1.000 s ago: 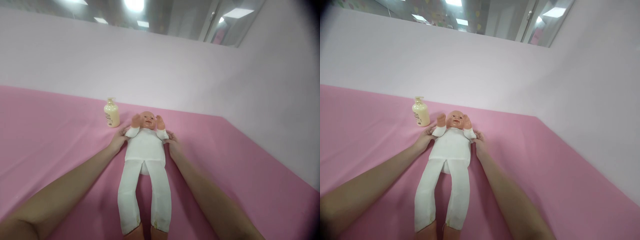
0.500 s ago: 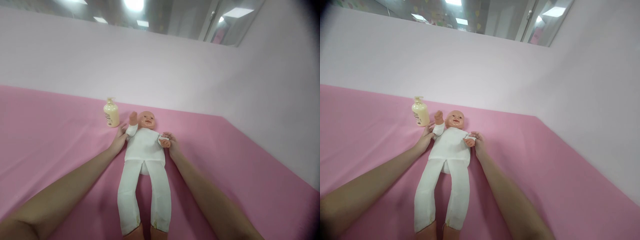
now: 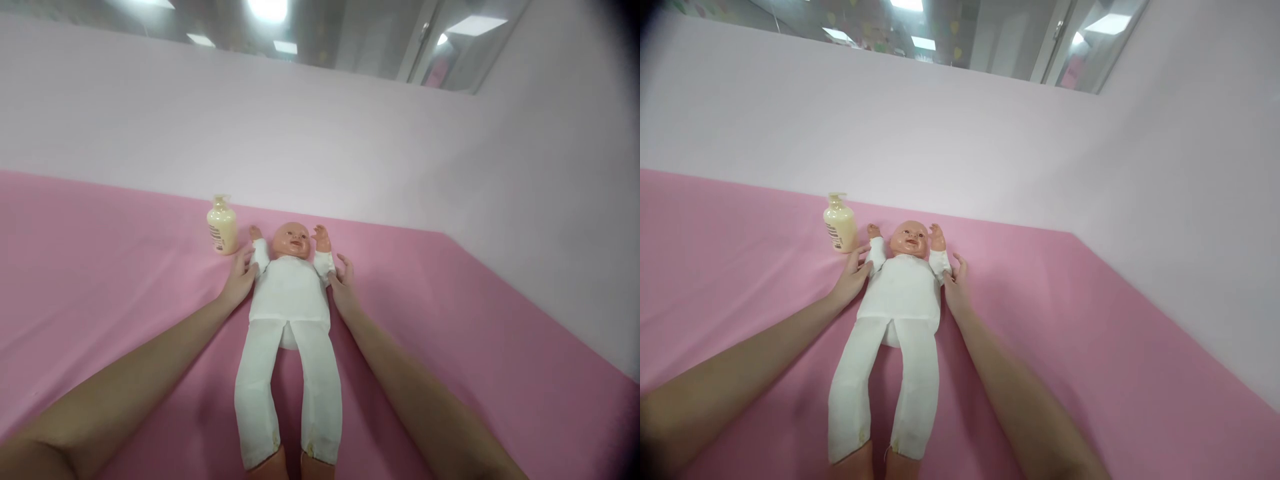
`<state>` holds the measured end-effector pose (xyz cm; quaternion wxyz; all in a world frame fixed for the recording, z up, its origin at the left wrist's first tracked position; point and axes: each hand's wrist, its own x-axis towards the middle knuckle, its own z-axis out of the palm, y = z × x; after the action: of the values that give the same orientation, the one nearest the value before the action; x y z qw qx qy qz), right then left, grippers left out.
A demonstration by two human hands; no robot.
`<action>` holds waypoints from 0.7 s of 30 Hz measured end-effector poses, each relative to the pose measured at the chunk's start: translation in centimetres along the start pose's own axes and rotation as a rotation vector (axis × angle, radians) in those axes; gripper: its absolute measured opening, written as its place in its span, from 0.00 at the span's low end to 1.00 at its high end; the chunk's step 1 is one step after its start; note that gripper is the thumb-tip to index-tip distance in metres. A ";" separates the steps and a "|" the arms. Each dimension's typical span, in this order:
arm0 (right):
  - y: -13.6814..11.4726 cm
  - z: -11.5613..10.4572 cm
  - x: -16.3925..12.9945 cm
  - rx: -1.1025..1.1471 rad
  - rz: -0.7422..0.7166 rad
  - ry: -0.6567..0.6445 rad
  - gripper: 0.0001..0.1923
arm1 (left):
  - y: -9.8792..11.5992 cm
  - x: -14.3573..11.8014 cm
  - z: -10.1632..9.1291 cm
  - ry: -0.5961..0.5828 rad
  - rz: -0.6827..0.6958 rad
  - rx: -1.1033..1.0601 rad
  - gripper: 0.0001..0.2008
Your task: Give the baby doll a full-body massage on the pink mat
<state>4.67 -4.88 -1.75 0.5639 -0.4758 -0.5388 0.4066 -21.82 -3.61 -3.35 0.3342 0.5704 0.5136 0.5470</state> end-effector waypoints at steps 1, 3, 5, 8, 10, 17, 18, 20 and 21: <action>0.0 0.0 0.0 -0.035 -0.032 0.001 0.29 | -0.1 0.0 -0.1 0.008 -0.007 0.025 0.22; 0.0 0.1 0.1 -0.112 -0.078 0.008 0.25 | -0.4 0.1 -0.2 0.011 -0.022 0.065 0.23; 0.0 0.1 0.1 -0.175 -0.067 0.011 0.23 | -0.8 0.3 -0.2 0.005 -0.033 0.095 0.24; 0.2 0.0 0.2 -0.241 -0.009 0.019 0.21 | -1.4 0.6 -0.3 -0.004 -0.036 0.132 0.24; 0.4 -0.1 0.4 -0.288 0.008 0.040 0.19 | -1.6 0.8 -0.3 -0.010 -0.012 0.156 0.24; 0.5 -0.1 0.6 -0.398 0.046 0.042 0.20 | -0.5 0.6 -0.5 -0.051 0.026 0.208 0.23; 0.4 -0.1 0.5 -0.399 0.053 0.043 0.20 | -0.2 0.5 -0.5 -0.065 0.020 0.199 0.23; 0.2 -0.1 0.4 -0.383 0.043 0.036 0.21 | 0.1 0.2 -0.5 -0.091 -0.019 0.176 0.25; 0.1 0.0 0.3 -0.369 0.037 0.031 0.22 | 0.2 0.2 -0.5 -0.099 -0.047 0.167 0.25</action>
<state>4.75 -4.55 -1.81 0.4676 -0.5873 -0.5867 0.3037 -22.29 -3.59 -3.07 0.3231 0.6104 0.5536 0.4654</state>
